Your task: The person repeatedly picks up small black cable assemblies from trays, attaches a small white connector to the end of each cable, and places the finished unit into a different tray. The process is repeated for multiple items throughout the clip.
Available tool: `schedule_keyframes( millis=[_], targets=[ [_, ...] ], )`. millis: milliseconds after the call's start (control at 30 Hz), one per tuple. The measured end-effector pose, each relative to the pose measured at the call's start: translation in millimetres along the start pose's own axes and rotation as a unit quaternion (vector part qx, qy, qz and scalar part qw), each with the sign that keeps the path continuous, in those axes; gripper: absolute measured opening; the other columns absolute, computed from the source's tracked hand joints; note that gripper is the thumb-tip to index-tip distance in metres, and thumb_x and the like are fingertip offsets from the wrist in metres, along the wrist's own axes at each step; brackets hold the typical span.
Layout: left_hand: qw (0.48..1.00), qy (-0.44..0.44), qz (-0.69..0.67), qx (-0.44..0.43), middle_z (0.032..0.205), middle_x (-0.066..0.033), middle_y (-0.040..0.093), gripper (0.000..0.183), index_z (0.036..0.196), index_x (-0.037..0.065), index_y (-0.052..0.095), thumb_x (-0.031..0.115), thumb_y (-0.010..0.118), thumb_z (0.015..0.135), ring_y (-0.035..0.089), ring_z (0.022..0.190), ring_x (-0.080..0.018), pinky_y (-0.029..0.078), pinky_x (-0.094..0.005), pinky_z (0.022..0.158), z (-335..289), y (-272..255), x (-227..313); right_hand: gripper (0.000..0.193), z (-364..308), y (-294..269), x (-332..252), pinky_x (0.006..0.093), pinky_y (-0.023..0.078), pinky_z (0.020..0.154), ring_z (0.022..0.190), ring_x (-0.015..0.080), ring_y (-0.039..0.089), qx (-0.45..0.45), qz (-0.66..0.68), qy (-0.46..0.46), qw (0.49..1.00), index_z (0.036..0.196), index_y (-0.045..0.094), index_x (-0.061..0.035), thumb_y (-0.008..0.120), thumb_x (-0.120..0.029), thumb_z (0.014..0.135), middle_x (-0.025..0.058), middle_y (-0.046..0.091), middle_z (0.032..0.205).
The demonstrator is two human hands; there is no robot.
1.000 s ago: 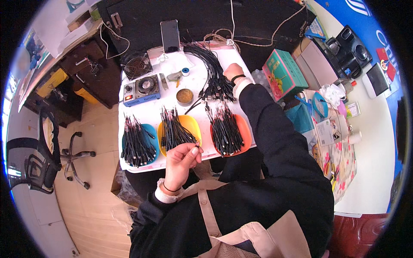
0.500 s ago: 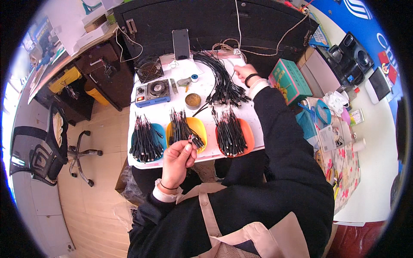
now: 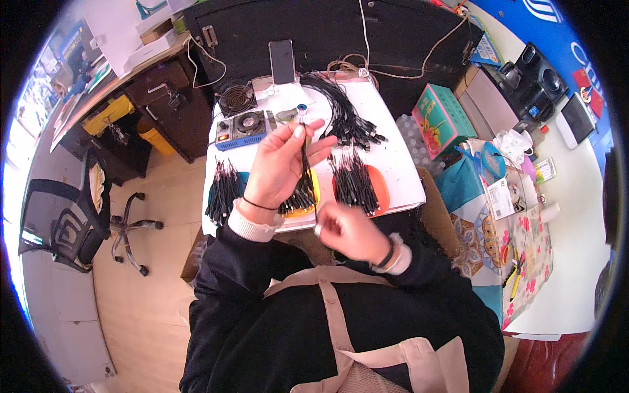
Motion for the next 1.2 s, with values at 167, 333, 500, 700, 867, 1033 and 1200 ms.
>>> schedule_keyframes(
  millis=[167, 333, 500, 700, 867, 1033, 1200],
  targets=[
    [0.995, 0.067, 0.076, -0.023, 0.096, -0.0084, 0.061, 0.016, 0.098, 0.001, 0.059, 0.008, 0.045, 0.099, 0.034, 0.054, -0.0046, 0.028, -0.0184, 0.050, -40.2, -1.9, 2.6, 0.019, -26.1, 40.0, 23.3, 0.0340, 0.049, 0.066, 0.070, 0.0229, 0.061, -0.097, -0.005, 0.077, 0.992, 0.092, 0.056, -0.0013, 0.065, -0.017, 0.085, 0.0121, 0.061, 0.081],
    [0.993, 0.018, 0.059, -0.102, 0.094, -0.0146, 0.062, 0.013, 0.096, 0.000, 0.059, 0.010, 0.050, 0.097, 0.036, 0.051, -0.0050, 0.029, -0.0184, 0.048, -97.7, 3.3, -24.7, 0.019, 3.0, -19.7, 29.4, 0.0214, 0.046, 0.066, 0.075, 0.0060, 0.057, 0.008, 0.255, 0.085, 0.963, 0.104, 0.060, -0.0013, 0.060, -0.017, 0.094, -0.0011, 0.061, 0.086],
    [0.994, -0.016, 0.030, -0.106, 0.094, -0.0152, 0.062, 0.016, 0.095, -0.002, 0.059, 0.012, 0.051, 0.097, 0.036, 0.051, -0.0052, 0.029, -0.0190, 0.048, -116.8, 1.0, -38.2, 0.024, 35.0, -31.3, 9.9, 0.0144, 0.044, 0.065, 0.074, 0.0044, 0.055, -0.015, 0.522, 0.077, 0.850, 0.108, 0.061, 0.0004, 0.060, -0.019, 0.094, -0.0002, 0.060, 0.085],
    [0.991, -0.066, 0.019, -0.112, 0.098, -0.0164, 0.064, 0.018, 0.094, -0.001, 0.060, 0.014, 0.052, 0.098, 0.039, 0.051, -0.0060, 0.031, -0.0190, 0.049, -117.3, 0.2, -48.6, 0.019, 46.7, -23.4, 1.7, 0.0164, 0.047, 0.067, 0.077, 0.0064, 0.058, -0.029, 0.519, 0.084, 0.850, 0.103, 0.062, -0.0011, 0.064, -0.015, 0.091, 0.0013, 0.063, 0.088],
    [0.996, 0.035, 0.031, 0.069, 0.103, -0.0174, 0.066, 0.019, 0.099, -0.002, 0.059, 0.012, 0.047, 0.099, 0.067, 0.076, -0.0208, 0.053, -0.0292, 0.067, -103.5, -18.2, -36.8, 0.012, 36.9, -28.6, -7.5, 0.0199, 0.049, 0.069, 0.078, 0.0069, 0.060, 0.062, 0.424, 0.006, 0.904, 0.098, 0.060, 0.0007, 0.064, -0.008, 0.090, 0.0024, 0.063, 0.089],
    [0.976, 0.079, 0.174, 0.104, 0.090, -0.0132, 0.069, 0.018, 0.107, -0.004, 0.061, 0.008, 0.052, 0.097, 0.064, 0.065, -0.0149, 0.049, -0.0229, 0.057, -95.2, -8.6, -33.4, 0.005, 34.4, -24.2, -18.0, 0.0191, 0.048, 0.063, 0.074, 0.0036, 0.059, 0.118, 0.290, -0.058, 0.948, 0.094, 0.059, 0.0014, 0.060, 0.001, 0.090, 0.0029, 0.061, 0.084],
    [0.974, 0.071, 0.185, 0.113, 0.077, -0.0098, 0.065, 0.017, 0.108, -0.003, 0.062, 0.005, 0.052, 0.096, 0.051, 0.054, -0.0092, 0.036, -0.0189, 0.048, -94.4, -4.0, -34.8, 0.006, 33.1, -27.6, -18.5, 0.0174, 0.045, 0.060, 0.073, 0.0027, 0.058, 0.152, 0.194, -0.102, 0.964, 0.094, 0.059, 0.0013, 0.060, 0.004, 0.089, 0.0015, 0.059, 0.082]
  ],
)
Point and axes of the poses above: each hand's wrist, its own z-axis towards the middle knuckle, its own y-axis out of the palm, x = y × z, the point moved 6 cm from there along z, towards the middle knuckle
